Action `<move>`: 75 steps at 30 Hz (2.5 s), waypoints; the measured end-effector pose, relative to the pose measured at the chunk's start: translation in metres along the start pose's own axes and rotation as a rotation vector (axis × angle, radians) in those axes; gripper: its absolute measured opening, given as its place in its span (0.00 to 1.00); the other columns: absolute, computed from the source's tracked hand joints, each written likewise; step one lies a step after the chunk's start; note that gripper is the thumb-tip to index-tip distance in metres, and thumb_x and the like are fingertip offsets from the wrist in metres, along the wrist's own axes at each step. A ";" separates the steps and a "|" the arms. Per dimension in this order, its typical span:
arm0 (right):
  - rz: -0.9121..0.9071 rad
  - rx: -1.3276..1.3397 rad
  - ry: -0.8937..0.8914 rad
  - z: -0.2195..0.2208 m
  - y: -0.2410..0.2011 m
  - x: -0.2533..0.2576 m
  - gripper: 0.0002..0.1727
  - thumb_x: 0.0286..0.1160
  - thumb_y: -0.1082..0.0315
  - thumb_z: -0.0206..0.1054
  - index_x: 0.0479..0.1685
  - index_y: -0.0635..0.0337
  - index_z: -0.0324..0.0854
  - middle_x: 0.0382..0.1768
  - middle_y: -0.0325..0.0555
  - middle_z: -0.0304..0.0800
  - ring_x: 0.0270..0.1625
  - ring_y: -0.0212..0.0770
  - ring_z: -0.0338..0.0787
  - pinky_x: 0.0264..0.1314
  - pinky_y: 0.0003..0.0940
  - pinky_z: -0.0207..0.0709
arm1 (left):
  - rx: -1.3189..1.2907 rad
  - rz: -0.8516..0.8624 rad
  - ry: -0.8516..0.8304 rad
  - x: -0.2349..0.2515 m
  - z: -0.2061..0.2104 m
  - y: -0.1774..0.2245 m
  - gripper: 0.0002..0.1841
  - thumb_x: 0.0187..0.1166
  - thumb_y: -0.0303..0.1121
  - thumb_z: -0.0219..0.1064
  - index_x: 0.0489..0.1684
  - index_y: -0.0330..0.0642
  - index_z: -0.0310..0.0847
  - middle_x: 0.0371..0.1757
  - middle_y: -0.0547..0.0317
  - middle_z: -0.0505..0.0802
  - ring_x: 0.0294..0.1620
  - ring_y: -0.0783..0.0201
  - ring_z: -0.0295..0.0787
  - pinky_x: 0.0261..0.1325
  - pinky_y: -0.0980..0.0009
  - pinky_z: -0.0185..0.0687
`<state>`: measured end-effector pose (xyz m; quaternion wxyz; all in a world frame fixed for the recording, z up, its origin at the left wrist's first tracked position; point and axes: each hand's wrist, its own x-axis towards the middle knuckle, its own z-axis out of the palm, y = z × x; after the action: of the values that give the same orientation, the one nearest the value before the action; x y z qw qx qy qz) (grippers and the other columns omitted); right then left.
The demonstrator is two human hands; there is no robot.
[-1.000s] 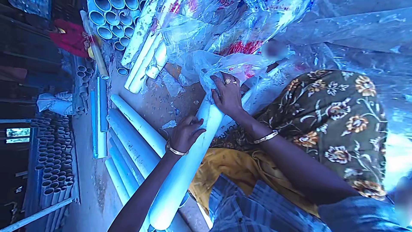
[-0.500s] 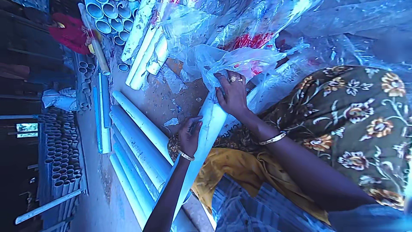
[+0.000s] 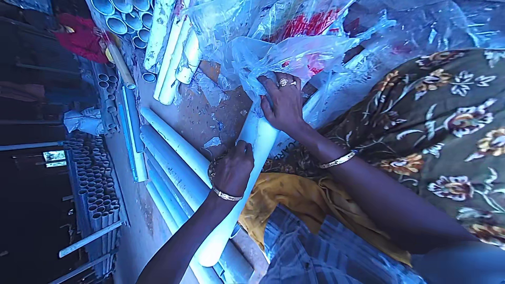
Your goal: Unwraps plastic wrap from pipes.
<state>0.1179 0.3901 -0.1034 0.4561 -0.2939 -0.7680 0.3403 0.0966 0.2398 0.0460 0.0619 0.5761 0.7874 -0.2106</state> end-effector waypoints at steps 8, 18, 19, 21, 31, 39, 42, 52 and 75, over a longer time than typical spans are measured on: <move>0.020 0.038 -0.005 0.001 -0.004 0.002 0.25 0.76 0.62 0.53 0.65 0.62 0.86 0.57 0.68 0.89 0.63 0.68 0.87 0.66 0.65 0.66 | 0.150 0.026 -0.098 0.015 -0.012 0.007 0.10 0.77 0.23 0.69 0.45 0.23 0.91 0.46 0.32 0.93 0.39 0.38 0.95 0.41 0.51 0.90; 0.031 0.067 0.021 0.005 -0.007 0.003 0.24 0.74 0.64 0.54 0.64 0.61 0.87 0.53 0.64 0.92 0.60 0.65 0.88 0.62 0.61 0.68 | 0.177 0.125 0.149 0.010 0.007 -0.002 0.06 0.72 0.16 0.68 0.38 0.23 0.92 0.39 0.35 0.94 0.33 0.42 0.96 0.31 0.58 0.90; 0.032 0.066 0.018 0.005 -0.007 0.004 0.24 0.74 0.64 0.54 0.64 0.61 0.87 0.52 0.64 0.92 0.60 0.65 0.88 0.62 0.61 0.69 | 0.142 0.128 0.171 0.009 0.009 -0.005 0.07 0.73 0.17 0.68 0.38 0.24 0.92 0.39 0.35 0.94 0.34 0.42 0.96 0.33 0.58 0.90; 0.035 0.066 0.011 0.004 -0.007 0.004 0.24 0.74 0.64 0.54 0.64 0.61 0.86 0.54 0.64 0.91 0.61 0.64 0.88 0.63 0.61 0.68 | 0.060 0.126 0.197 0.008 0.009 -0.012 0.08 0.73 0.16 0.67 0.40 0.25 0.93 0.42 0.36 0.96 0.37 0.43 0.97 0.37 0.58 0.91; 0.031 0.082 0.022 0.003 -0.005 0.002 0.23 0.74 0.64 0.55 0.63 0.62 0.87 0.56 0.66 0.90 0.63 0.66 0.87 0.65 0.63 0.68 | 0.158 0.068 0.150 0.008 0.008 0.005 0.06 0.72 0.17 0.68 0.38 0.23 0.92 0.41 0.35 0.94 0.36 0.42 0.97 0.35 0.56 0.91; 0.016 0.077 0.059 0.005 -0.003 0.001 0.23 0.73 0.63 0.56 0.61 0.61 0.88 0.51 0.65 0.92 0.58 0.66 0.89 0.61 0.61 0.70 | -0.085 0.039 0.387 0.001 0.021 -0.010 0.11 0.68 0.16 0.65 0.40 0.26 0.94 0.44 0.37 0.97 0.39 0.48 0.98 0.41 0.62 0.91; 0.024 0.085 0.067 0.003 -0.003 0.001 0.23 0.73 0.63 0.56 0.61 0.61 0.88 0.51 0.66 0.92 0.58 0.66 0.90 0.60 0.62 0.71 | -0.179 0.023 0.347 -0.009 0.022 -0.008 0.09 0.71 0.20 0.70 0.44 0.27 0.94 0.50 0.35 0.96 0.46 0.46 0.98 0.49 0.62 0.92; 0.024 0.073 0.059 0.003 -0.004 0.000 0.23 0.73 0.63 0.55 0.60 0.62 0.88 0.50 0.66 0.92 0.57 0.66 0.90 0.59 0.62 0.71 | 0.178 0.070 0.429 0.000 0.035 -0.004 0.06 0.71 0.24 0.69 0.29 0.31 0.91 0.37 0.42 0.95 0.37 0.48 0.96 0.32 0.63 0.88; 0.009 0.062 0.087 0.005 -0.001 -0.003 0.24 0.74 0.61 0.53 0.59 0.62 0.89 0.47 0.66 0.91 0.54 0.66 0.90 0.56 0.61 0.72 | -0.292 -0.006 0.560 0.011 0.052 -0.038 0.10 0.80 0.24 0.60 0.39 0.21 0.82 0.35 0.41 0.93 0.33 0.58 0.94 0.41 0.70 0.88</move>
<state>0.1148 0.3866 -0.1058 0.4964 -0.2977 -0.7352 0.3529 0.0499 0.2188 0.0051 -0.0759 0.5944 0.7974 0.0710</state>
